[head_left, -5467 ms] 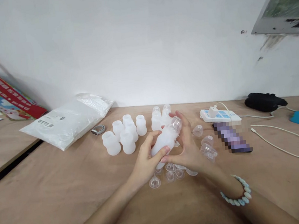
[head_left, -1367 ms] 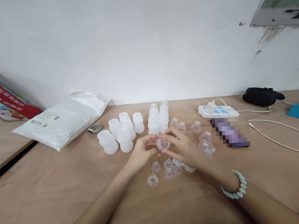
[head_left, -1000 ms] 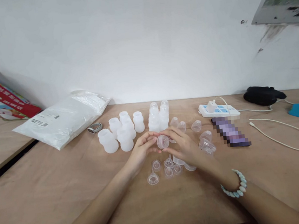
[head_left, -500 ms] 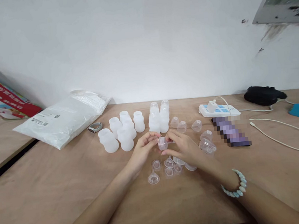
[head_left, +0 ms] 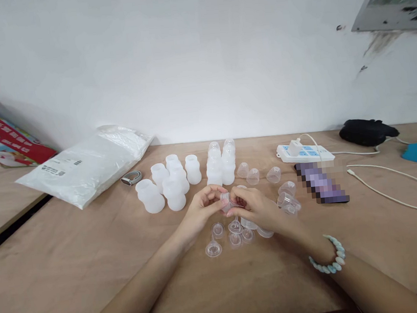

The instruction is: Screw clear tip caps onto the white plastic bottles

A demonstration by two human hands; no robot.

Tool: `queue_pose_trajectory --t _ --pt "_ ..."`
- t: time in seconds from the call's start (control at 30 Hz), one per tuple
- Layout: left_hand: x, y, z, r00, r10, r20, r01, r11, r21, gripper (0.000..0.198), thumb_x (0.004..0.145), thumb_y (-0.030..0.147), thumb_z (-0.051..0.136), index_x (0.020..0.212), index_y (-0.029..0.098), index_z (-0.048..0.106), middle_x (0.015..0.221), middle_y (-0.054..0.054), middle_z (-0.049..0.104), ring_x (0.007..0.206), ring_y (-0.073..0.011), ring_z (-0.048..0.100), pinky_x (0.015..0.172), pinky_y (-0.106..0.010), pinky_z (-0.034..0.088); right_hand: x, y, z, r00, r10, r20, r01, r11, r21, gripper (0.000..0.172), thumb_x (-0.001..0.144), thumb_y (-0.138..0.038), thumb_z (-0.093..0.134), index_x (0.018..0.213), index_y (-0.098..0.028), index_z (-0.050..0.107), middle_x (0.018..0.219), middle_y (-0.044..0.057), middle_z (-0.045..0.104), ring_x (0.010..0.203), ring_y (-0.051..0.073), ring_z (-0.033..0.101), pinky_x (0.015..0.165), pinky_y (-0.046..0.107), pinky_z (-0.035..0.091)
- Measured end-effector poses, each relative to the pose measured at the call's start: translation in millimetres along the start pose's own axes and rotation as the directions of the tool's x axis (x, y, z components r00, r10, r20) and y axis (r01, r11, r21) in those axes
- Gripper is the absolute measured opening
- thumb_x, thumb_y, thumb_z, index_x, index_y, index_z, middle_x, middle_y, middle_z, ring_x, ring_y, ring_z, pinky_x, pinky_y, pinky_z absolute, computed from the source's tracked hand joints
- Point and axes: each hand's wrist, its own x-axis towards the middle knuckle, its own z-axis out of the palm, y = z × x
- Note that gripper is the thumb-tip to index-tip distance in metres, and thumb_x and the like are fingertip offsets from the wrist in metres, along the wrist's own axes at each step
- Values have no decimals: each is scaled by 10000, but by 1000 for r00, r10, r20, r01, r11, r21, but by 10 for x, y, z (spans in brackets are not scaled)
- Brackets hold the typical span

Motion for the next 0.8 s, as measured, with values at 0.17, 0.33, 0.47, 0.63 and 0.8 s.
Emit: queue_pose_trajectory --t 0.17,0.33,0.47,0.63,0.8 --pt "-2 -6 -22 999 5 37 -5 1000 -2 272 833 343 725 1010 169 616 860 -29 670 746 -138 617 738 -269 463 11 -16 -20 1000 -2 15 0 994 109 375 986 -458 517 726 -208 413 620 -33 488 566 141 408 546 257 302" --pt "-20 36 -14 998 -25 58 28 998 -49 253 825 329 733 985 165 626 890 -39 662 789 -147 605 724 -271 498 11 -36 -38 999 10 49 -19 985 171 323 986 -395 503 738 -207 422 625 -34 488 573 142 407 554 254 298" --pt "-30 58 1 997 -50 51 54 995 -83 254 805 329 751 970 170 640 893 -40 652 814 -155 600 718 -278 522 14 -68 -58 999 13 42 -23 968 252 290 967 -331 509 719 -205 427 602 -46 444 549 131 386 531 241 287" --pt "-1 35 3 1000 4 23 -2 998 -67 287 809 371 736 1005 186 640 897 -37 649 796 -164 609 694 -288 527 8 -101 -47 998 67 7 -65 939 337 303 979 -342 491 718 -213 405 564 -52 479 488 117 427 501 233 322" --pt "13 40 34 992 119 -39 -112 982 155 408 688 331 840 1023 193 653 965 -46 657 887 -190 616 739 -273 503 -5 -122 -20 997 74 -21 -60 917 395 311 992 -378 466 732 -217 409 590 -25 543 515 131 494 512 240 388"
